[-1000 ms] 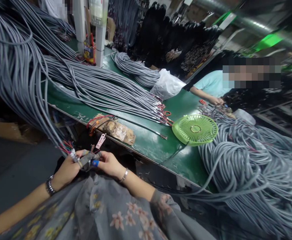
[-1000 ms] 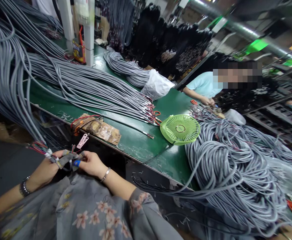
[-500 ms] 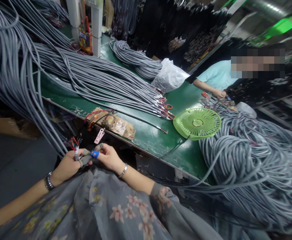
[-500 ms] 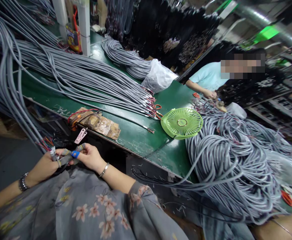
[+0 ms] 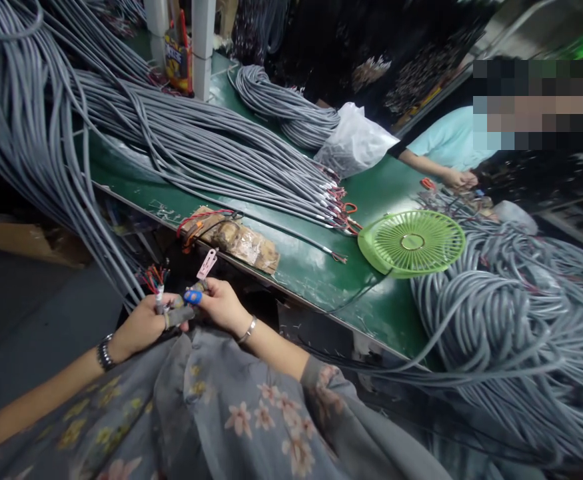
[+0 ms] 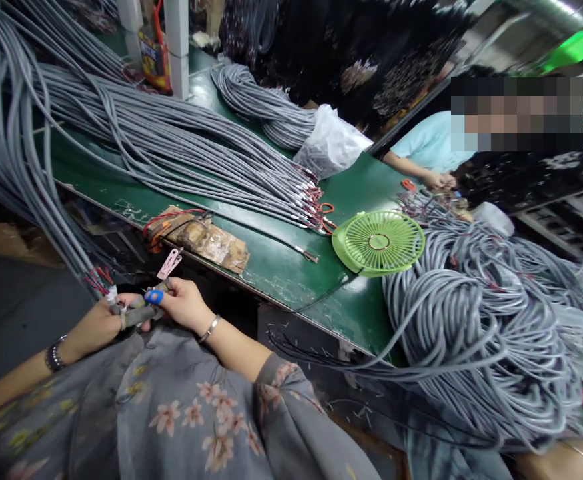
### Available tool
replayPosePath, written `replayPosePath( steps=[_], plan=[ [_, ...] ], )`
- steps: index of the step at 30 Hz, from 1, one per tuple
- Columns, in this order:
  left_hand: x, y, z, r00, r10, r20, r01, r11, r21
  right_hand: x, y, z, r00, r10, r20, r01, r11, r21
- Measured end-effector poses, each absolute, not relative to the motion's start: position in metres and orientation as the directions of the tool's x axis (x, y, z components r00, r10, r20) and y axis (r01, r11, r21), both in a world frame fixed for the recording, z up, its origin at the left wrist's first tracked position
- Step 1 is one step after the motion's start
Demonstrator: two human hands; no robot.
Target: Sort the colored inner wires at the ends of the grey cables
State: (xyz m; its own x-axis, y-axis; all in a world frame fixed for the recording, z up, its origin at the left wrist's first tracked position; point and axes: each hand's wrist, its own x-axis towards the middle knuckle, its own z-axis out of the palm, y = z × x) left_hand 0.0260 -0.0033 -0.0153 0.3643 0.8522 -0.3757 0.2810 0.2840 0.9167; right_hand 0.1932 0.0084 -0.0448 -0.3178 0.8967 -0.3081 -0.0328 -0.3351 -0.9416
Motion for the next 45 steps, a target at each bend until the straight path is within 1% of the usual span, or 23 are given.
replayPosePath(
  steps=[2, 5, 8, 10, 12, 14, 17, 21, 26, 32, 37, 41, 45],
  plan=[
    [0.026, -0.004, -0.015, 0.318, 0.874, -0.367, 0.243, 0.299, 0.923, 0.19, 0.006, -0.052, -0.303, 0.884, -0.356, -0.183, -0.42, -0.889],
    [0.028, -0.004, -0.014, 0.248, 0.891, -0.381, 0.19, 0.341, 0.921, 0.188, 0.006, -0.054, -0.266, 0.888, -0.376, -0.334, -0.45, -0.828],
    [0.03, -0.004, -0.012, 0.229, 0.889, -0.397, 0.167, 0.366, 0.915, 0.191, 0.009, -0.053, -0.198, 0.905, -0.376, -0.437, -0.425, -0.793],
    [0.031, -0.004, -0.011, 0.218, 0.889, -0.403, 0.159, 0.375, 0.913, 0.196, 0.009, -0.053, -0.188, 0.905, -0.382, -0.466, -0.424, -0.776],
    [0.031, -0.004, -0.009, 0.207, 0.891, -0.405, 0.158, 0.378, 0.912, 0.199, 0.008, -0.054, -0.244, 0.889, -0.388, -0.453, -0.458, -0.764],
    [0.033, -0.003, -0.006, 0.209, 0.891, -0.404, 0.162, 0.376, 0.912, 0.2, 0.007, -0.053, -0.332, 0.863, -0.381, -0.405, -0.495, -0.769],
    [0.036, -0.002, -0.003, 0.229, 0.888, -0.398, 0.172, 0.365, 0.915, 0.197, 0.007, -0.048, -0.397, 0.847, -0.353, -0.314, -0.486, -0.815],
    [0.036, -0.002, -0.003, 0.239, 0.884, -0.402, 0.187, 0.364, 0.912, 0.19, 0.011, -0.04, -0.351, 0.876, -0.331, -0.26, -0.431, -0.864],
    [0.035, -0.002, -0.002, 0.243, 0.873, -0.423, 0.234, 0.37, 0.899, 0.188, 0.011, -0.04, -0.317, 0.882, -0.348, -0.266, -0.435, -0.86],
    [0.039, -0.001, 0.001, 0.228, 0.895, -0.384, 0.216, 0.338, 0.916, 0.188, 0.009, -0.043, -0.272, 0.889, -0.368, -0.288, -0.44, -0.851],
    [0.04, 0.0, 0.0, 0.207, 0.893, -0.4, 0.185, 0.366, 0.912, 0.189, 0.01, -0.044, -0.294, 0.875, -0.385, -0.284, -0.464, -0.839],
    [0.039, 0.0, 0.001, 0.197, 0.9, -0.388, 0.193, 0.352, 0.916, 0.19, 0.01, -0.047, -0.296, 0.875, -0.383, -0.276, -0.462, -0.843],
    [0.04, 0.0, 0.003, 0.188, 0.894, -0.407, 0.196, 0.372, 0.907, 0.19, 0.01, -0.048, -0.312, 0.87, -0.381, -0.297, -0.47, -0.831]
  ],
)
